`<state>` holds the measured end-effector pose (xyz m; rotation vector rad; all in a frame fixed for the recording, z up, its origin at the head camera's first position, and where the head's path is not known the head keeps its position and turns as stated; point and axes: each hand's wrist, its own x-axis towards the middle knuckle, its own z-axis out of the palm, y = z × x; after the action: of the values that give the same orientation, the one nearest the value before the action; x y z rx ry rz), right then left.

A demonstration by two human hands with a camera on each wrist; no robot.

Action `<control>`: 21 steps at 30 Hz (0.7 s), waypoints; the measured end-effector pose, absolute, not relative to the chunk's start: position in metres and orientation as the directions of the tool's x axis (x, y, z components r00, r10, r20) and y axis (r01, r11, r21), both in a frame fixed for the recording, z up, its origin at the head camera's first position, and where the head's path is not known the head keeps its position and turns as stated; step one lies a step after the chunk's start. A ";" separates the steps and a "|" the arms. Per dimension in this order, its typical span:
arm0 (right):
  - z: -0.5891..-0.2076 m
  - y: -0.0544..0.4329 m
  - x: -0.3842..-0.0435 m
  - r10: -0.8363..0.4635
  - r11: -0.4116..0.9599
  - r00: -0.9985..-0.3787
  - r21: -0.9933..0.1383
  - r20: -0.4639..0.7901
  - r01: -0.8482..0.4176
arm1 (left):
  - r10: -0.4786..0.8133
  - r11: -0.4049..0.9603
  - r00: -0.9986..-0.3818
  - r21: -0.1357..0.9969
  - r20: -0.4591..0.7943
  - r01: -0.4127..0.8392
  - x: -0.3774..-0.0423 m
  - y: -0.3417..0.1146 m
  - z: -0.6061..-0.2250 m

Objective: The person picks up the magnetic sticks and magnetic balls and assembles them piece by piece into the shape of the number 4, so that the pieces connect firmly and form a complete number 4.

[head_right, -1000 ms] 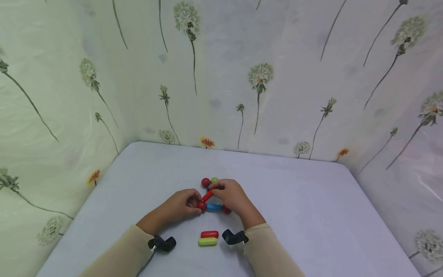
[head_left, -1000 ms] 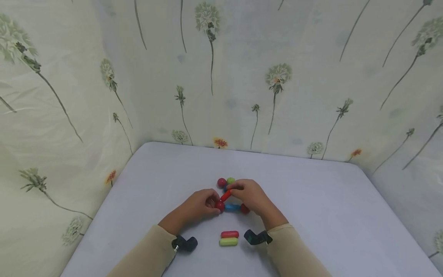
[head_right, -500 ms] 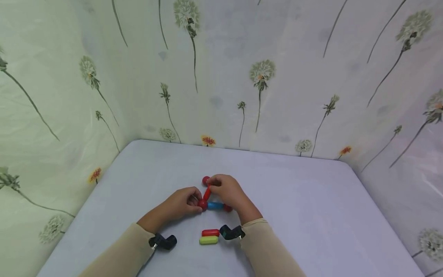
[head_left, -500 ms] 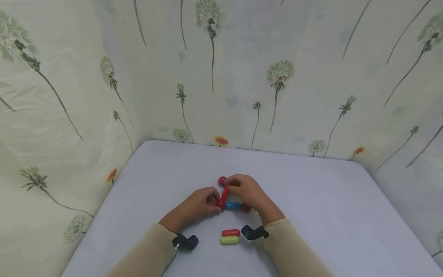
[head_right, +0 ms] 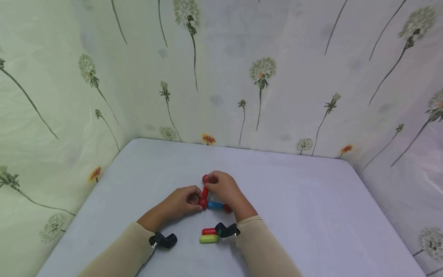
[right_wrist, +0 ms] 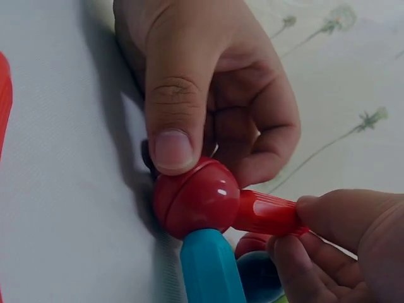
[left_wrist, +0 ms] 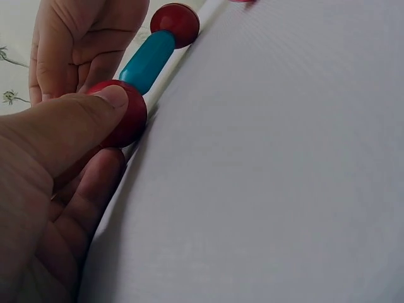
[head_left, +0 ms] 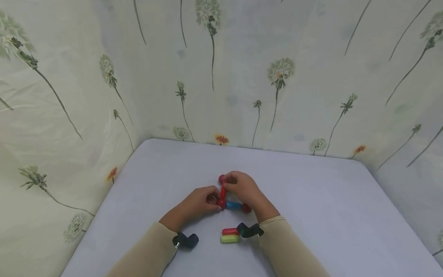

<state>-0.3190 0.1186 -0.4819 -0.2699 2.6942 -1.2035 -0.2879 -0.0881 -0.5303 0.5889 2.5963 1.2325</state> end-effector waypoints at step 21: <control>-0.482 0.111 -0.316 -0.203 0.698 -0.977 -0.710 -0.067 -0.097 | 0.498 0.565 -0.867 0.757 0.005 0.328 -0.288 -0.088 -0.531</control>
<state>-0.3158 0.1108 -0.4820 -0.2456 2.7642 -1.1436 -0.2881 -0.0883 -0.5310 0.6933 2.5883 1.1872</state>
